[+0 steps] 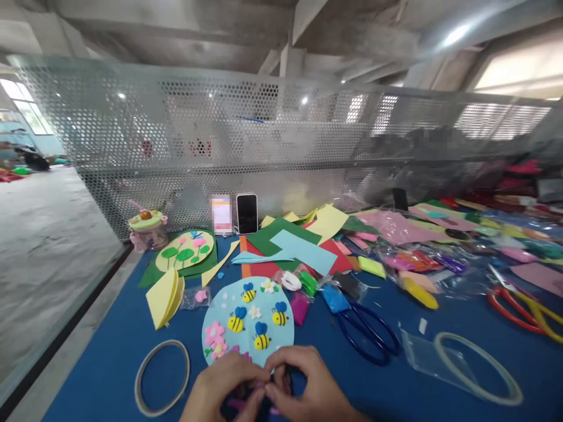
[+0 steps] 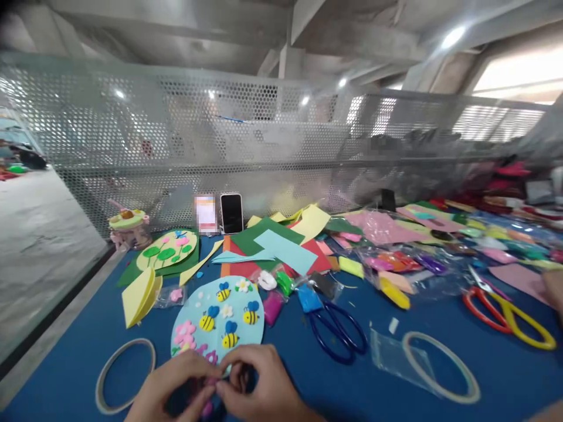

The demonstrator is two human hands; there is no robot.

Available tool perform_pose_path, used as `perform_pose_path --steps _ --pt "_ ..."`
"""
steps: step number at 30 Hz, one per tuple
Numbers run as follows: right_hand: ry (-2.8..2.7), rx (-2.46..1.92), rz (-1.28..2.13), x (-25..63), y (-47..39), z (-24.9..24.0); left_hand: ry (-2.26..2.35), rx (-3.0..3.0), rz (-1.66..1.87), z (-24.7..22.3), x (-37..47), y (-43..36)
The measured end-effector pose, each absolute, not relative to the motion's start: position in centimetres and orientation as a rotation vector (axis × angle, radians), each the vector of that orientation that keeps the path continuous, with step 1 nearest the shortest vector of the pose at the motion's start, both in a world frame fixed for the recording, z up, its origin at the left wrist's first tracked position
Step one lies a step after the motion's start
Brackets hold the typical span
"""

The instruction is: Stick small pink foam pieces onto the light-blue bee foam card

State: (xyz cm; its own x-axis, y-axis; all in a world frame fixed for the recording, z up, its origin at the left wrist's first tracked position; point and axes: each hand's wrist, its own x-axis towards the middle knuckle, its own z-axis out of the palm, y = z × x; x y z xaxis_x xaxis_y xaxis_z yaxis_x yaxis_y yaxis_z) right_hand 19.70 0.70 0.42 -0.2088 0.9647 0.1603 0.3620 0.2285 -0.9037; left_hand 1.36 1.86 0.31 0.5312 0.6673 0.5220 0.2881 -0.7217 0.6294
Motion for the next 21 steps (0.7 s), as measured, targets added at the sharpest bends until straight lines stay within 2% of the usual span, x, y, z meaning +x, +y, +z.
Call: perform_pose_path --steps 13,21 --pt "-1.778 -1.136 1.017 17.4 0.3 1.8 1.205 2.091 1.103 2.0 -0.6 -0.7" --pt "-1.91 -1.192 1.001 15.6 1.5 2.0 1.331 2.154 0.874 3.5 -3.7 0.2"
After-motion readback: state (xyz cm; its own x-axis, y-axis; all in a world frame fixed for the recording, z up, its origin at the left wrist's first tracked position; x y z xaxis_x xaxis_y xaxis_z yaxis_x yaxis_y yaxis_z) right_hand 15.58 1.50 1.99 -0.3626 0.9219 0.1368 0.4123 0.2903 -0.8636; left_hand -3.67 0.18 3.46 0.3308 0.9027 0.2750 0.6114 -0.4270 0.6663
